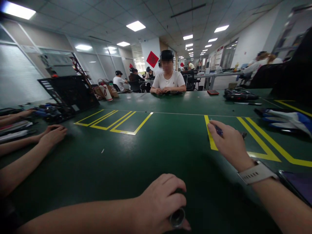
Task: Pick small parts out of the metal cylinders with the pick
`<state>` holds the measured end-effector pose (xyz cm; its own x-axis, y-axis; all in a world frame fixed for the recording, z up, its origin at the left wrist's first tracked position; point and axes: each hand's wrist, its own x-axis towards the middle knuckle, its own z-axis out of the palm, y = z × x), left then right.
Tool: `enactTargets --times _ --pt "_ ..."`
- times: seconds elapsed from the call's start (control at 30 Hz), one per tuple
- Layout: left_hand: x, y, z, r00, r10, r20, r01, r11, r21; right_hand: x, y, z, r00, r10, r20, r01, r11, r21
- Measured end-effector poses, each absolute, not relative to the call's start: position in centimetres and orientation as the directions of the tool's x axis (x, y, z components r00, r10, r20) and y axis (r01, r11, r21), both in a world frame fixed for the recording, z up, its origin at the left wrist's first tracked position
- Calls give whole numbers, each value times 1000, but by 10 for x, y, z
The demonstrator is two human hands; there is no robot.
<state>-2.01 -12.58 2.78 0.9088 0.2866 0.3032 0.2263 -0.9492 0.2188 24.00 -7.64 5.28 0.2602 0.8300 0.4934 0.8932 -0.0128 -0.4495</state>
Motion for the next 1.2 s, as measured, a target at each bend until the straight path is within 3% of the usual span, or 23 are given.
enactTargets --times 0.1,0.17,0.27,0.37,0.43,0.53,0.67,1.2 --pt "-29 -124 42 818 456 351 353 -879 320 216 -96 85 243 929 280 559 102 -823" --pt "-34 -121 53 740 582 336 425 -792 438 201 -110 101 8 993 115 291 108 -951" --pt "-40 -114 67 589 768 251 464 -576 674 186 -124 109 -382 917 -111 253 -11 -967" --pt "-42 -106 74 469 878 93 345 -279 896 182 -127 103 -494 844 -209 344 -30 -938" --pt "-44 -102 76 450 891 -65 235 -48 971 182 -125 98 -520 818 -246 399 -22 -917" --pt "-47 -97 77 470 856 -215 60 212 975 183 -123 92 -555 772 -311 498 9 -867" --pt "-49 -96 79 502 819 -278 -123 386 914 177 -123 90 -539 760 -364 590 32 -807" --pt "-46 -98 77 502 815 -291 -137 407 903 172 -120 89 -503 811 -299 570 51 -820"
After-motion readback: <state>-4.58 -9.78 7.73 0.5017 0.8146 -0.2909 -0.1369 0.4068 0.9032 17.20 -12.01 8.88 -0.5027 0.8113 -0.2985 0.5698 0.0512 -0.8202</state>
